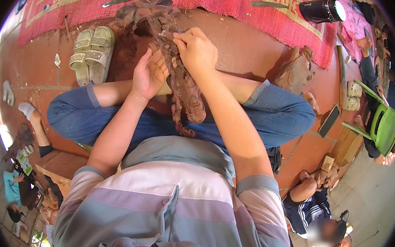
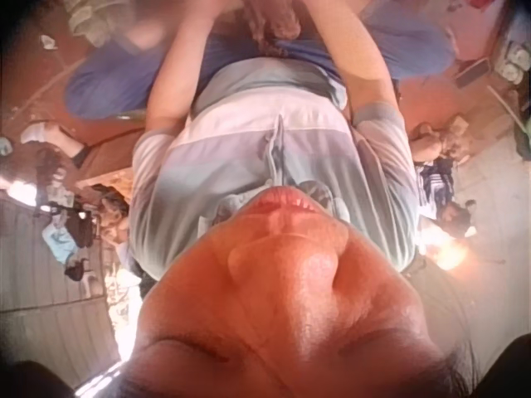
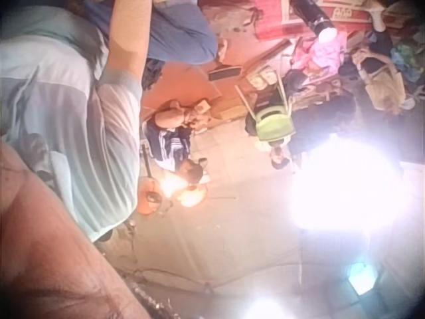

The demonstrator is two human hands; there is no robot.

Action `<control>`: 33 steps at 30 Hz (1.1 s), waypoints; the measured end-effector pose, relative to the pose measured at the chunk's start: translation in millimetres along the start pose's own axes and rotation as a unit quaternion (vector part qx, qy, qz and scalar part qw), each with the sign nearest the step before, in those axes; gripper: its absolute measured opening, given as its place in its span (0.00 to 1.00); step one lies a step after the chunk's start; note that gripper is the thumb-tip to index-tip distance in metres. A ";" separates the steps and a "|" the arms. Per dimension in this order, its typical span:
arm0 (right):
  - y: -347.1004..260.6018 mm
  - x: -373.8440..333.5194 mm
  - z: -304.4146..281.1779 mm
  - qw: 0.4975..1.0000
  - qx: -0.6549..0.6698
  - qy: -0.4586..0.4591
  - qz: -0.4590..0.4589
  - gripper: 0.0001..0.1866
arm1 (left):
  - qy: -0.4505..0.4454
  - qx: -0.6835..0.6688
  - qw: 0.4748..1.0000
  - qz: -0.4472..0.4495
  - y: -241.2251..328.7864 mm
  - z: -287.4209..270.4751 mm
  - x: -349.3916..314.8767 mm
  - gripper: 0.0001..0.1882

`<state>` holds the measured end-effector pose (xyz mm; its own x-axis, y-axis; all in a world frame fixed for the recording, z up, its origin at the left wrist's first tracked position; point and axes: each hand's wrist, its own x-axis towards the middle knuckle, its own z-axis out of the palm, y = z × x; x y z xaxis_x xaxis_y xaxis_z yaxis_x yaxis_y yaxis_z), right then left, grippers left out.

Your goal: The person sits cross-legged on a mat and carves a piece of dark wood using a small knife. They hold the wood with their left hand and use the knife in their right hand to shape the surface, occasionally rotating the object to access different areas.

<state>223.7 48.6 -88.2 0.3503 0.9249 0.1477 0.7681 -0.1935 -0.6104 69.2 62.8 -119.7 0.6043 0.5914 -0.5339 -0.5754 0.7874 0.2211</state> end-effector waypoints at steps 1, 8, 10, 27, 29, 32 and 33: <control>2.7 7.7 2.2 0.999 0.010 -0.035 0.003 0.08 | -0.001 -0.008 1.000 0.002 3.0 -0.4 1.4 0.28; 29.3 0.7 -19.2 0.988 0.041 -0.143 -0.047 0.08 | -0.009 -0.011 1.000 0.001 1.5 -6.4 3.3 0.27; 22.2 18.3 -4.9 0.990 0.036 -0.119 -0.060 0.08 | -0.003 -0.014 1.000 0.002 2.5 -3.9 3.2 0.27; 32.3 27.5 -18.7 0.973 0.022 -0.137 -0.186 0.08 | -0.004 -0.065 0.997 -0.029 6.0 -14.1 6.2 0.27; 28.6 31.2 -21.4 0.971 0.017 -0.151 -0.186 0.08 | -0.009 -0.045 0.999 -0.022 4.7 -10.8 5.6 0.28; 16.4 36.1 -8.5 0.966 0.016 -0.170 -0.192 0.09 | 0.009 -0.017 1.000 -0.003 4.7 -3.9 3.8 0.30; 17.1 39.1 -5.0 0.965 0.024 -0.182 -0.190 0.09 | 0.004 -0.021 1.000 -0.011 3.5 -4.5 4.4 0.31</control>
<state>253.2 79.7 -89.0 -0.1690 0.9815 0.0899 0.7759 0.1887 -0.6020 67.4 67.4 -124.9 0.6122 0.5724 -0.5455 -0.5846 0.7922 0.1752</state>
